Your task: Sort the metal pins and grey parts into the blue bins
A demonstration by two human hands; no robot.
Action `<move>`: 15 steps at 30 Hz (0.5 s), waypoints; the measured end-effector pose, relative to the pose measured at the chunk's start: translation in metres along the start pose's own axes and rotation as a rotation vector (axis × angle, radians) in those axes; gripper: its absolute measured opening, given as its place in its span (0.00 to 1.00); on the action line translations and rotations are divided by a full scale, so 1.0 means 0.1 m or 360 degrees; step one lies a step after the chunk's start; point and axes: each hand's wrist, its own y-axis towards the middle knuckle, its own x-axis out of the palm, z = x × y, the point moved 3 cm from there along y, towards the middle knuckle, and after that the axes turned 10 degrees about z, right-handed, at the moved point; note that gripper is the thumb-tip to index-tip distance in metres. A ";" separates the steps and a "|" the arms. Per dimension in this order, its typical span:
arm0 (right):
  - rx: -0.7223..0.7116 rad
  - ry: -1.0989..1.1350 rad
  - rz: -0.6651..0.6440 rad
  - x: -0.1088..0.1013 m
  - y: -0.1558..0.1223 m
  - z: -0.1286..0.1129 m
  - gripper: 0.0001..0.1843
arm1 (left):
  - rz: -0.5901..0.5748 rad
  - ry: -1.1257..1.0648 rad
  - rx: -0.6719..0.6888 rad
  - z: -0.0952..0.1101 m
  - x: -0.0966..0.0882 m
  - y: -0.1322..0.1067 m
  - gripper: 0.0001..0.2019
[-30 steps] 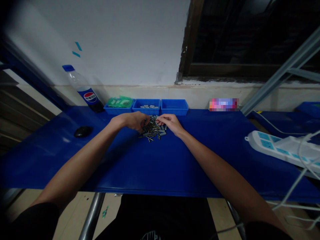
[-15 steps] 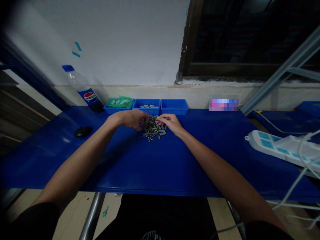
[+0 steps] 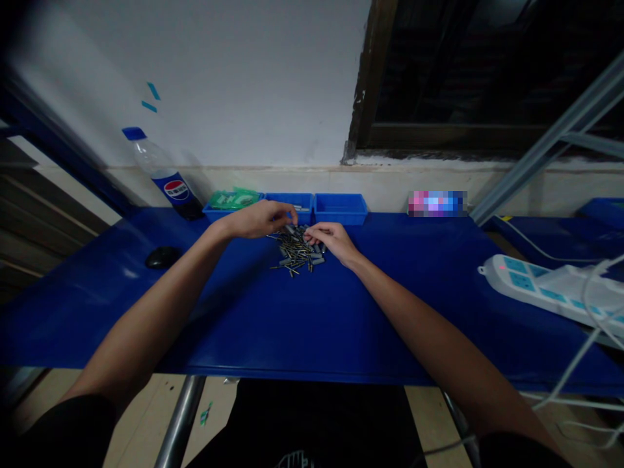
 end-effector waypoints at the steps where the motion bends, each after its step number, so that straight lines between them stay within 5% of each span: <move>1: -0.0001 -0.0006 0.0000 0.00 0.00 0.00 0.12 | 0.0023 -0.0028 -0.0038 0.00 0.01 0.01 0.17; 10: -0.0006 -0.0010 0.0002 0.01 -0.01 -0.01 0.14 | 0.0060 -0.0256 -0.0127 -0.12 0.05 0.03 0.14; 15: 0.0001 0.0009 -0.0012 0.01 0.00 0.01 0.13 | 0.0383 -0.0305 -0.0280 -0.25 0.06 0.06 0.17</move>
